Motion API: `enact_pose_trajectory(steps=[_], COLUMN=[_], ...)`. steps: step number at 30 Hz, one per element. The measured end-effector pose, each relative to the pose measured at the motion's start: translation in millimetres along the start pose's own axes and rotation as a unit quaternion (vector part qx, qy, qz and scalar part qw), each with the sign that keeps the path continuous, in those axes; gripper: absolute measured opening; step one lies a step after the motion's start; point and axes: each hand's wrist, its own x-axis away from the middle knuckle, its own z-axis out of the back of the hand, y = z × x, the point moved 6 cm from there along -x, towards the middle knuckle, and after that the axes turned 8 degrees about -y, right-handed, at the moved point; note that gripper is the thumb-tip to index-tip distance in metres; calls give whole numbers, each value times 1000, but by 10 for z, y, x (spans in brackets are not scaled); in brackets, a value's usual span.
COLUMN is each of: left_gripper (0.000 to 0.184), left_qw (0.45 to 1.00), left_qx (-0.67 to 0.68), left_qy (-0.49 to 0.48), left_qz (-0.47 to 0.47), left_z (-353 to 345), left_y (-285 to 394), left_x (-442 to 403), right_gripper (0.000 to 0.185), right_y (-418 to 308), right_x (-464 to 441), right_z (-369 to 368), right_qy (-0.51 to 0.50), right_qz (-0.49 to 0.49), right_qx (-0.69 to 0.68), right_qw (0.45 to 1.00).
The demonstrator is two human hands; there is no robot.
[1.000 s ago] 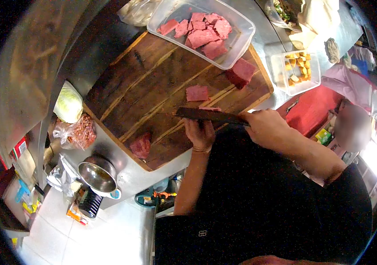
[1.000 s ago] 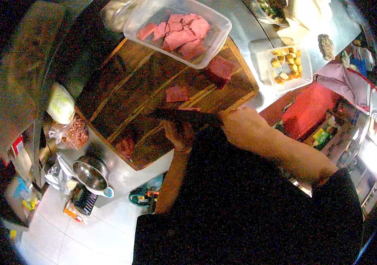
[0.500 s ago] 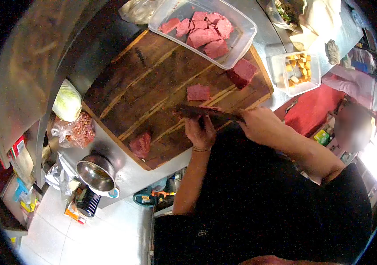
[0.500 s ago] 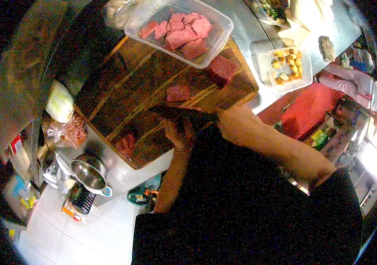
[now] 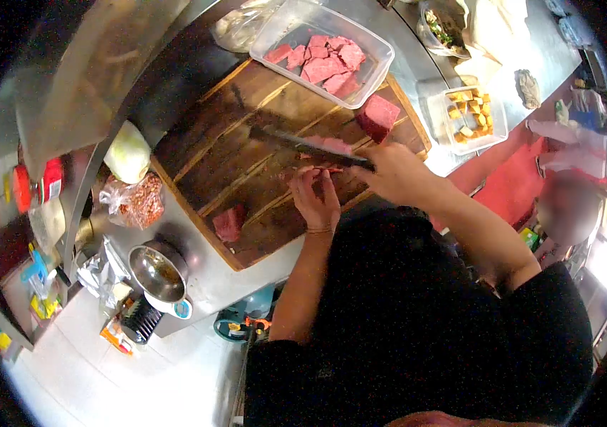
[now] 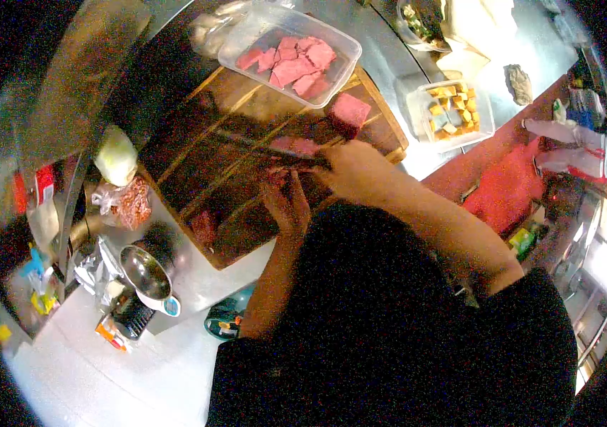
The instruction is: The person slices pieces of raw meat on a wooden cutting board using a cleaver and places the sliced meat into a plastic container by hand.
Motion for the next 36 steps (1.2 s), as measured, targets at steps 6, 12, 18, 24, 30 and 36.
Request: enact_pose_trajectory(steps=[6,12,18,24,30,36], left_gripper=[25,43,59,62,55,60], left_qw=[996,968,913,947,958,939], left_qx=[36,-214,-356,-253,-255,-322], left_qy=[11,-75,-140,-155,-105,-79], left_qz=[80,-106,-144,-122,-84,-92], left_z=[87,-33,-350,-464,-279,-34], left_y=[13,302,372,381,297,302], left_x=[-205,-495,-454,-276,-293,-310], right_gripper=[24,26,28,25,27,33], right_y=[747,1510,1511,1246,1128,1417], right_x=[863,1384,1363,745,677,953], right_z=[-98,-856,-1391,-1644,-1486,-1488], right_qy=[-21,1,-1,-48,-49,-50], right_qz=[-175,-255,-218,-157,-119,-164], right_qx=[-321,-402,-599,-570,-553,-536], right_qw=[931,879,770,805,823,826])
